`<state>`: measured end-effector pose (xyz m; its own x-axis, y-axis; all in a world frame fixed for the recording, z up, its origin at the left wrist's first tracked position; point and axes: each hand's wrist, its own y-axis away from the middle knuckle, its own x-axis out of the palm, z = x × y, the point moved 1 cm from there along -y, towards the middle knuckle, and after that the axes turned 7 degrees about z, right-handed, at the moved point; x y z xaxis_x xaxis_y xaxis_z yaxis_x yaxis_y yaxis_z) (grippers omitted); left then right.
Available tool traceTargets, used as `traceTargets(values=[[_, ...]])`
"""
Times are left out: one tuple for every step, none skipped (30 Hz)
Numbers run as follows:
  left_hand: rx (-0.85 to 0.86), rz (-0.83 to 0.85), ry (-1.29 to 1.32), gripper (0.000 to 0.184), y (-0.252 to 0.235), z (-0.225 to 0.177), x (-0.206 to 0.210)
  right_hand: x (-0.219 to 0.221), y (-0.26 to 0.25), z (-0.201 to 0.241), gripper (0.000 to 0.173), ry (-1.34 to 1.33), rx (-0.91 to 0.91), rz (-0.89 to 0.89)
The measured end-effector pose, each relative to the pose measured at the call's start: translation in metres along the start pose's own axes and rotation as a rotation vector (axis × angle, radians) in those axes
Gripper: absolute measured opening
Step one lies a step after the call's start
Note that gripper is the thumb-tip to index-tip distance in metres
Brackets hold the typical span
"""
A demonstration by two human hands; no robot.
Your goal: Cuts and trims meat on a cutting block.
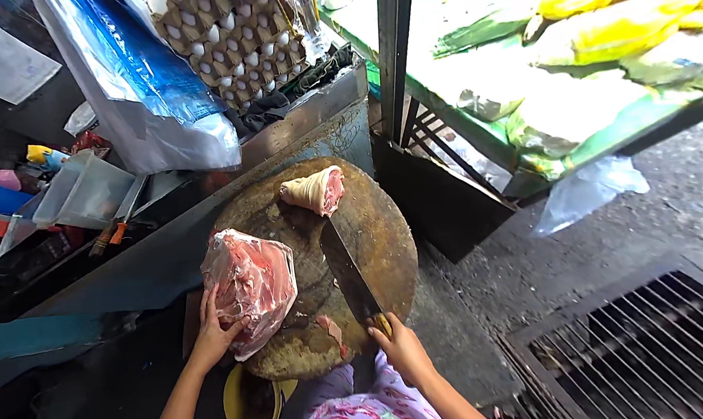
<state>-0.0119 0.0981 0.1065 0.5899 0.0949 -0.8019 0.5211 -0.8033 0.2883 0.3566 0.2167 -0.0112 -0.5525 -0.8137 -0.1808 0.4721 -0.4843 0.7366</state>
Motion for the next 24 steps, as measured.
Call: traceTargets(values=[[0.002, -0.006, 0.001, 0.118, 0.000, 0.000, -0.001, 0.000, 0.002, 0.003, 0.051, 0.017, -0.014, -0.004], [0.009, -0.014, 0.000, 0.117, 0.000, 0.000, -0.001, 0.000, 0.003, 0.007, 0.051, 0.032, -0.030, -0.005], [0.018, -0.027, 0.003, 0.116, 0.000, 0.001, 0.000, 0.001, 0.003, 0.011, 0.052, 0.039, -0.056, -0.008], [0.026, -0.042, 0.007, 0.115, -0.001, 0.002, 0.001, 0.002, 0.003, 0.016, 0.051, 0.038, -0.096, -0.011], [0.033, -0.058, 0.015, 0.114, -0.001, 0.003, 0.003, 0.004, 0.004, 0.023, 0.050, 0.031, -0.151, -0.012], [0.038, -0.073, 0.022, 0.113, 0.000, 0.004, 0.004, 0.006, 0.005, 0.033, 0.049, 0.009, -0.223, -0.015], [0.045, -0.087, 0.025, 0.112, 0.000, 0.005, 0.006, 0.008, 0.006, 0.044, 0.049, -0.014, -0.301, -0.021], [0.052, -0.096, 0.027, 0.111, 0.001, 0.005, 0.007, 0.010, 0.008, 0.057, 0.049, -0.033, -0.375, -0.028], [0.055, -0.101, 0.030, 0.110, 0.002, 0.005, 0.008, 0.011, 0.010, 0.072, 0.051, -0.046, -0.444, -0.041], [0.060, -0.107, 0.029, 0.109, 0.003, 0.004, 0.008, 0.011, 0.013, 0.087, 0.051, -0.047, -0.502, -0.061], [0.063, -0.109, 0.037, 0.108, 0.004, 0.004, 0.008, 0.011, 0.017, 0.102, 0.051, -0.040, -0.551, -0.085], [0.064, -0.108, 0.046, 0.107, 0.005, 0.004, 0.008, 0.011, 0.020, 0.115, 0.050, -0.030, -0.589, -0.109], [0.064, -0.107, 0.046, 0.106, 0.005, 0.004, 0.008, 0.011, 0.023, 0.126, 0.049, -0.018, -0.614, -0.123], [0.067, -0.111, 0.040, 0.105, 0.005, 0.004, 0.008, 0.013, 0.025, 0.133, 0.048, -0.008, -0.627, -0.127], [0.069, -0.114, 0.035, 0.106, 0.004, 0.006, 0.009, 0.016, 0.025, 0.137, 0.048, 0.002, -0.624, -0.120], [0.070, -0.114, 0.037, 0.106, 0.004, 0.009, 0.010, 0.020, 0.024, 0.138, 0.048, 0.013, -0.612, -0.109], [0.074, -0.115, 0.040, 0.106, 0.003, 0.011, 0.010, 0.025, 0.023, 0.136, 0.048, 0.027, -0.590, -0.095], [0.081, -0.120, 0.045, 0.106, 0.003, 0.014, 0.011, 0.031, 0.021, 0.133, 0.049, 0.048, -0.556, -0.079], [0.091, -0.124, 0.047, 0.105, 0.003, 0.015, 0.011, 0.037, 0.018, 0.128, 0.049, 0.072, -0.515, -0.062], [0.102, -0.126, 0.048, 0.104, 0.003, 0.016, 0.011, 0.044, 0.016, 0.121, 0.050, 0.091, -0.473, -0.042], [0.117, -0.127, 0.051, 0.103, 0.003, 0.018, 0.011, 0.052, 0.015, 0.113, 0.050, 0.105, -0.434, -0.022], [0.132, -0.124, 0.058, 0.102, 0.003, 0.018, 0.010, 0.060, 0.014, 0.105, 0.050, 0.114, -0.405, -0.007], [0.141, -0.119, 0.061, 0.101, 0.004, 0.019, 0.010, 0.067, 0.014, 0.098, 0.050, 0.114, -0.391, -0.008], [0.151, -0.120, 0.060, 0.100, 0.004, 0.020, 0.011, 0.072, 0.014, 0.092, 0.050, 0.106, -0.386, -0.018]])
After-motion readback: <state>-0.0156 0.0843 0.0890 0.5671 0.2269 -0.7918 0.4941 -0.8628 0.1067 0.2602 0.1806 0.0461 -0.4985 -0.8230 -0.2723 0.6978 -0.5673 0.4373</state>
